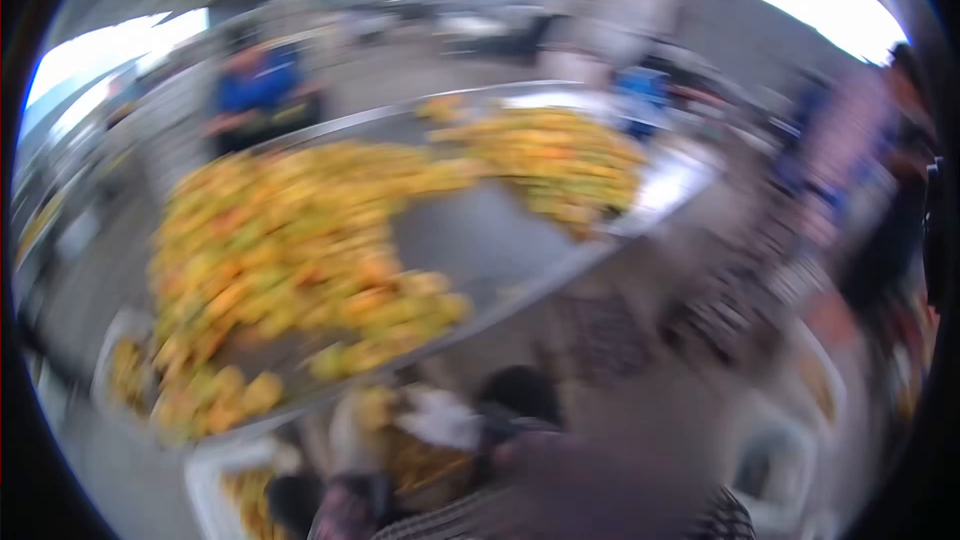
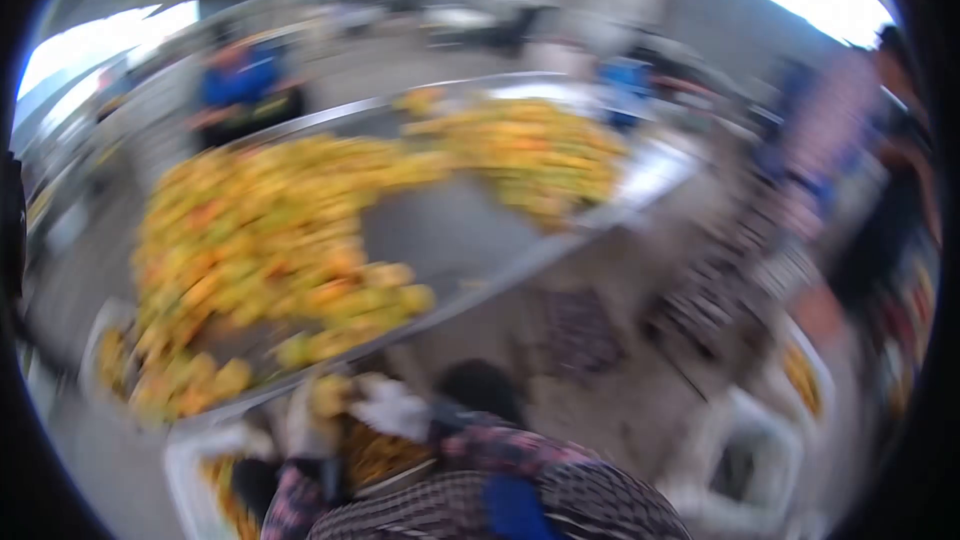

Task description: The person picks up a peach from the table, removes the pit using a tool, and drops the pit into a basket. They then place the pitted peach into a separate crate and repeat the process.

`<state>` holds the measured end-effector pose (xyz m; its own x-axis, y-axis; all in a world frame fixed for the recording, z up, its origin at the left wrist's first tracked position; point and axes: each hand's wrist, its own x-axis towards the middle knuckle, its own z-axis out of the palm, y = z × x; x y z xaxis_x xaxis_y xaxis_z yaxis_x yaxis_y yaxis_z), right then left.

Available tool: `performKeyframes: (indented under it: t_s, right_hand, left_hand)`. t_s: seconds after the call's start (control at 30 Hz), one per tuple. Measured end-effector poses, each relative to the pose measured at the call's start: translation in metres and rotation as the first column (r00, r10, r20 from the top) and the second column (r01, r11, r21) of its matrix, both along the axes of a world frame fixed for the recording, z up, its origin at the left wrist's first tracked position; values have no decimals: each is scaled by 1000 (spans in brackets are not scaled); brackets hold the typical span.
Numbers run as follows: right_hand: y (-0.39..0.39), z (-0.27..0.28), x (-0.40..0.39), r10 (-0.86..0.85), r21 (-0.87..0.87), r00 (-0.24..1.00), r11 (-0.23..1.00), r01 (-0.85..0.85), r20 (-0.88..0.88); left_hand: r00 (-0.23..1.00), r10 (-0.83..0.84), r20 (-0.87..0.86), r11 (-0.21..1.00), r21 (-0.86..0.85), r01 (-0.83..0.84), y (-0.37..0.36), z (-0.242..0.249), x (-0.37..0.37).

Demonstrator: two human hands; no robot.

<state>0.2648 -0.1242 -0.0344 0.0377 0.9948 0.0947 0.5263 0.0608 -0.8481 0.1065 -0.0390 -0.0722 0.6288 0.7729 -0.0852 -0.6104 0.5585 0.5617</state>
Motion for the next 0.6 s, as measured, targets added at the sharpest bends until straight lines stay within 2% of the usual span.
performKeyframes:
  t_s: [0.03,0.07,0.1,0.13,0.17,0.2,0.27,0.33,0.37,0.47,0.5,0.53,0.6]
  right_hand:
    - [1,-15,-2,-42,45,992,998,47,-119]
    - [-1,-29,-4,-71,92,969,991,95,-237]
    - [-22,27,-1,-139,-217,891,975,47,-431]
    - [-12,-12,2,-133,-105,897,990,98,-421]
    - [-4,-50,3,-131,9,905,989,147,-404]
    - [-1,-73,5,-126,-49,842,992,117,-524]
    - [-21,-50,8,-130,-25,856,990,135,-501]
    - [-20,-87,10,-190,-52,868,981,187,-458]
    - [-30,-58,18,-175,-216,886,973,87,-429]
    - [-21,-89,15,-187,78,898,969,236,-397]
    - [-23,-88,18,-198,-113,851,980,164,-486]
    - [-15,-106,18,-191,-79,866,981,175,-462]
    - [-13,-103,16,-205,-61,860,978,200,-468]
  left_hand:
    - [1000,-19,-9,1000,-4,19,-1,8,4]
    - [991,90,-101,995,50,-85,-13,24,9]
    - [997,76,-23,993,94,-73,2,-15,14]
    - [959,215,-187,948,278,-159,-20,17,23]
    - [963,-224,-148,963,122,242,8,8,18]
    - [957,-124,-263,984,88,152,0,11,22]
    - [958,-173,-229,981,43,188,8,-8,25]
    - [938,-234,-257,971,-12,239,5,-13,35]
    - [920,-268,-287,963,-42,268,4,-15,37]
    - [858,-369,-358,929,-129,346,2,-31,40]
    - [831,-408,-378,913,-162,374,3,-38,40]
    - [799,-451,-399,893,-203,402,5,-51,35]
    - [706,-572,-419,820,-324,473,7,-66,27]
